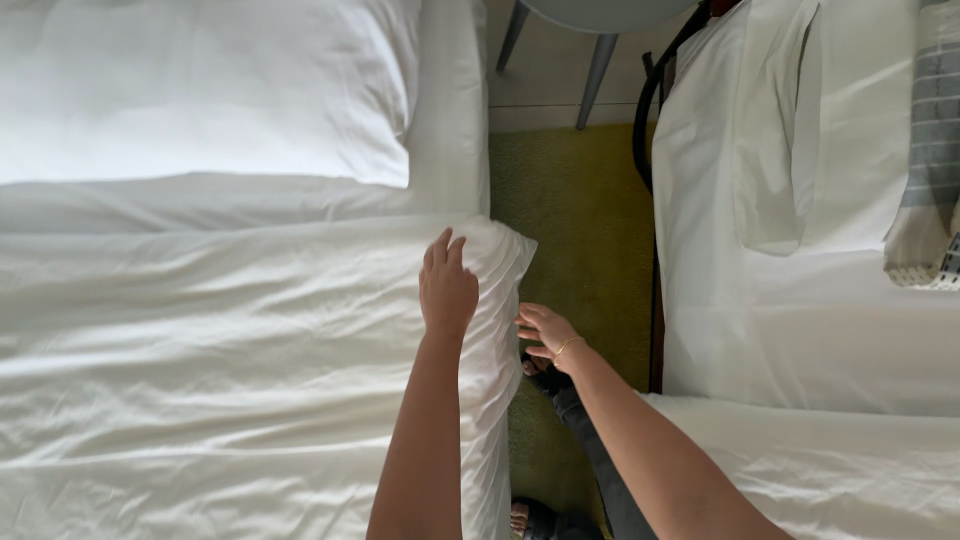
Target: The person makes a single bed by smoothing and tucking the white fitted sheet and top sheet, then arranging the pillows at the head of the bed. The person works by hand without tools, moving around the bed to adjust the linens.
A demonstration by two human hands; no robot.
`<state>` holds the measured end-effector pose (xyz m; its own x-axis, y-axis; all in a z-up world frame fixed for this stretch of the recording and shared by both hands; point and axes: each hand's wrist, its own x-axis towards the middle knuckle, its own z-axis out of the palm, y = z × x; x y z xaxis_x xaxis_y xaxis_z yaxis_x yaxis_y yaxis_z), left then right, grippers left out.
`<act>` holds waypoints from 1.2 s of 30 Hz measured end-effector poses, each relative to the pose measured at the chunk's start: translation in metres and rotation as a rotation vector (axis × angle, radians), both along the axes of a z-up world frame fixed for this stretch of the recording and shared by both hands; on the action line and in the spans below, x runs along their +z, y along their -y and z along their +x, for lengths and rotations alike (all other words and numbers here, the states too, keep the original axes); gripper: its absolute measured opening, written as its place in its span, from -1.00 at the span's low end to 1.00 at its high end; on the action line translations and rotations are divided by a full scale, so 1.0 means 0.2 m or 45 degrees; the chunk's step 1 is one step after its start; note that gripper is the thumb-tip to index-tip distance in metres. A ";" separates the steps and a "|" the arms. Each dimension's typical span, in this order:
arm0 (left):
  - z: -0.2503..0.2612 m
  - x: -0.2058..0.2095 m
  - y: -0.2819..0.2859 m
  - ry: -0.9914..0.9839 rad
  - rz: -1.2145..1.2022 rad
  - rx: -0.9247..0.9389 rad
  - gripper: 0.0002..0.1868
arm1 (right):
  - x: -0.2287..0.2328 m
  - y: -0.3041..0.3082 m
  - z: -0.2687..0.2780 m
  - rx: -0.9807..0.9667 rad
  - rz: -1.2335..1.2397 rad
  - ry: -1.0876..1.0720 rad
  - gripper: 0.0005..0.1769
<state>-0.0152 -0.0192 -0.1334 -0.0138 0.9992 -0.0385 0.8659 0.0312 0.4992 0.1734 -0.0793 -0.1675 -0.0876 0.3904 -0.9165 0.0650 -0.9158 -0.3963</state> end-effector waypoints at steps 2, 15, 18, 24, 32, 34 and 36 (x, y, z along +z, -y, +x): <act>0.05 -0.12 -0.19 -0.284 0.076 -0.163 -0.47 | -0.01 -0.08 -0.02 0.036 -0.003 -0.044 -0.37; 0.44 0.00 -0.56 -1.048 -0.918 -0.636 -0.61 | -0.03 -0.32 0.04 0.297 0.219 -0.203 -0.07; 0.31 0.23 -0.56 -0.637 -1.069 -0.702 -0.50 | 0.02 -0.25 0.03 0.243 0.328 -0.136 0.04; -0.03 0.81 -0.45 0.045 -1.204 -0.807 -0.30 | 0.15 -0.18 -0.02 0.056 0.798 -0.101 0.11; -0.20 1.04 -0.51 0.242 -0.774 -0.806 -0.50 | 0.35 -0.15 -0.35 -0.179 0.775 -0.191 0.08; -0.17 0.91 -0.62 -0.175 -0.874 -0.726 -0.46 | 0.32 -0.18 -0.38 -0.307 0.685 -0.265 0.07; -0.03 0.71 -0.67 -0.103 -0.383 -0.720 -0.50 | 0.27 -0.20 -0.39 -0.470 0.564 -0.356 0.07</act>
<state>-0.0218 0.1148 0.0082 0.4970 0.7987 -0.3392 0.8242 -0.3122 0.4725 0.0956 -0.0387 -0.1133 -0.0873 0.7772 -0.6232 -0.3840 -0.6035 -0.6988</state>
